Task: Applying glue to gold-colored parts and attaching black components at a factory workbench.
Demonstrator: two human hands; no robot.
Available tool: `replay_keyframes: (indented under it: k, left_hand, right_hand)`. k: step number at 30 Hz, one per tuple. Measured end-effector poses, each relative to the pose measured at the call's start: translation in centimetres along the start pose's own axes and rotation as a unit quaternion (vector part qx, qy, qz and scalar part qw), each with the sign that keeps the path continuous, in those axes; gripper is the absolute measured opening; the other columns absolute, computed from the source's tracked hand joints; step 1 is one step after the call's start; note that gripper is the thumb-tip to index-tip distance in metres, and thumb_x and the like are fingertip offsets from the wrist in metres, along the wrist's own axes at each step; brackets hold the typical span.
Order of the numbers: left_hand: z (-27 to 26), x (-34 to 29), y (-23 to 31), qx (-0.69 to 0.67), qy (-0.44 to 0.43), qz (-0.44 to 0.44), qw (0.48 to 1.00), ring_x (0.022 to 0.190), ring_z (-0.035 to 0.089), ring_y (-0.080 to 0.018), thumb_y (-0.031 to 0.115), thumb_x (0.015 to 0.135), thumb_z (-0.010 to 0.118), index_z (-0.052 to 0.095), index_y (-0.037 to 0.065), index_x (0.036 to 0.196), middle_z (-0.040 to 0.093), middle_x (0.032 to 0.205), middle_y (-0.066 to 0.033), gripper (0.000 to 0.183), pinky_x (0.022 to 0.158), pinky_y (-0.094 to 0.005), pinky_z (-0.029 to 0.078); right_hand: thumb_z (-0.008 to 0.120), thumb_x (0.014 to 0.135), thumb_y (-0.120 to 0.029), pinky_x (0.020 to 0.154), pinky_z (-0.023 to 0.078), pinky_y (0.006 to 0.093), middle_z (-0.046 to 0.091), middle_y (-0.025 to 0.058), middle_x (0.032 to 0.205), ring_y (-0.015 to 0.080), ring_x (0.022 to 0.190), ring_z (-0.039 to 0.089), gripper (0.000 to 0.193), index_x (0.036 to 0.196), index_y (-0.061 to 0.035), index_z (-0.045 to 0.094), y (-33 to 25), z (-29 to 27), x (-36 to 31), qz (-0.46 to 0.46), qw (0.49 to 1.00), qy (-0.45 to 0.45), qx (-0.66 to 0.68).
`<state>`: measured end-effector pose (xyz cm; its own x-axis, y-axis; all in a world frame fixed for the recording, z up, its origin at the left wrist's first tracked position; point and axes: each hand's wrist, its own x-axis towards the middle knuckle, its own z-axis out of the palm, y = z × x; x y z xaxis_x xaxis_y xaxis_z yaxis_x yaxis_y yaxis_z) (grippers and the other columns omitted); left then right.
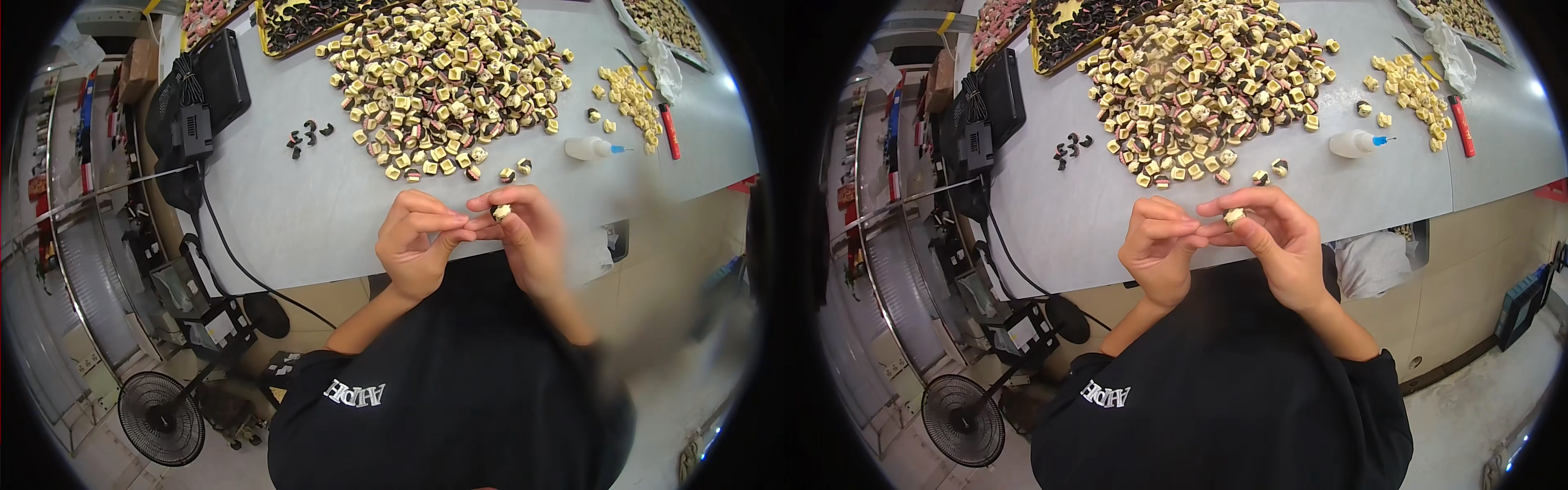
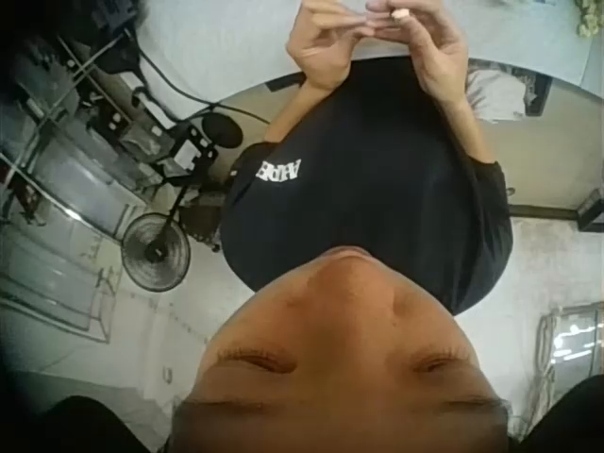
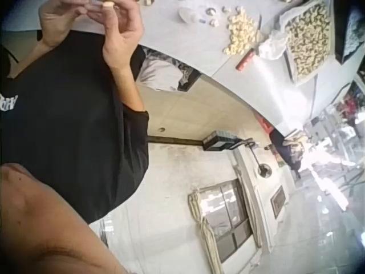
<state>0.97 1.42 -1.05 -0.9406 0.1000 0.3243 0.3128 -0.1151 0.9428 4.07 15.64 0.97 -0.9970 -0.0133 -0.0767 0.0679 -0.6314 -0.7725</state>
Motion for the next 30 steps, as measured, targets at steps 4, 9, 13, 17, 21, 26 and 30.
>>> replay_keyframes:
  k: [4, 9, 13, 17, 21, 26, 30]
  left_hand:
    - [-0.2, 0.2, 0.0, 0.006, -0.023, 0.013, 1.0, 0.071, 0.053, -0.0146, 0.002, 0.067, 0.075, 0.065, 0.003, 0.08, 0.056, 0.081, -0.0056, 0.016, 0.061, -0.0245, 0.042]
    - [-0.3, 0.4, 0.0, 0.015, -0.036, 0.017, 0.999, 0.07, 0.053, -0.0146, 0.002, 0.071, 0.072, 0.065, 0.002, 0.08, 0.056, 0.08, -0.0055, 0.011, 0.061, -0.0238, 0.042]
    - [-0.3, 0.3, 0.1, -0.003, -0.025, 0.01, 1.0, 0.072, 0.053, -0.0143, 0.003, 0.074, 0.069, 0.064, 0.001, 0.082, 0.056, 0.082, -0.0068, 0.009, 0.061, -0.0231, 0.042]
    - [-0.3, -0.1, 0.0, -0.043, 0.013, -0.024, 0.999, 0.073, 0.052, -0.0144, 0.005, 0.077, 0.068, 0.063, 0.0, 0.084, 0.055, 0.084, -0.008, 0.009, 0.062, -0.0226, 0.041]
    - [-0.3, -0.4, -0.1, -0.058, 0.038, -0.032, 0.997, 0.073, 0.052, -0.0145, 0.005, 0.079, 0.067, 0.063, 0.0, 0.084, 0.054, 0.085, -0.0083, 0.009, 0.063, -0.0223, 0.042]
    - [-0.1, -0.2, -0.3, -0.029, 0.033, 0.024, 0.999, 0.073, 0.051, -0.0138, 0.005, 0.08, 0.066, 0.061, 0.0, 0.083, 0.053, 0.085, -0.0082, 0.008, 0.063, -0.0219, 0.042]
    - [-0.1, -0.2, -0.5, -0.077, 0.033, 0.025, 0.996, 0.073, 0.05, -0.0133, 0.005, 0.08, 0.065, 0.059, 0.0, 0.084, 0.052, 0.085, -0.0085, 0.009, 0.064, -0.022, 0.042]
  right_hand:
    - [0.051, 0.091, -0.022, 0.077, 0.053, 0.0351, 0.055, 0.0205, 0.106, 0.0234, 0.087, 0.063, 0.028, 0.108, -0.0003, 0.046, -0.1, -0.1, 0.0, 0.04, 0.999, 0.023, -0.02]
    - [0.051, 0.091, -0.022, 0.077, 0.053, 0.0335, 0.055, 0.0199, 0.106, 0.0227, 0.086, 0.063, 0.027, 0.108, -0.0008, 0.046, 0.0, -0.4, -0.1, 0.047, 0.998, 0.028, -0.029]
    - [0.051, 0.091, -0.022, 0.077, 0.053, 0.0329, 0.056, 0.0195, 0.106, 0.0227, 0.086, 0.063, 0.027, 0.108, -0.0013, 0.046, -0.2, -0.3, -0.1, 0.06, 0.998, 0.026, -0.011]
    - [0.052, 0.091, -0.021, 0.079, 0.052, 0.0347, 0.057, 0.0199, 0.104, 0.0246, 0.087, 0.062, 0.027, 0.108, -0.0013, 0.046, -0.2, -0.2, -0.2, 0.05, 0.999, 0.014, -0.01]
    - [0.053, 0.09, -0.021, 0.082, 0.05, 0.0376, 0.058, 0.0218, 0.104, 0.0277, 0.09, 0.062, 0.028, 0.108, -0.0007, 0.046, -0.3, 0.1, -0.2, 0.016, 0.999, 0.004, -0.05]
    - [0.054, 0.089, -0.021, 0.083, 0.049, 0.0399, 0.058, 0.0248, 0.105, 0.0306, 0.093, 0.061, 0.03, 0.108, 0.0, 0.044, -0.4, 0.5, -0.3, 0.005, 0.998, 0.012, -0.067]
    - [0.055, 0.089, -0.016, 0.084, 0.048, 0.0393, 0.058, 0.0237, 0.105, 0.0296, 0.094, 0.061, 0.027, 0.107, 0.0, 0.045, -0.3, 0.6, -0.3, -0.001, 0.997, 0.01, -0.073]
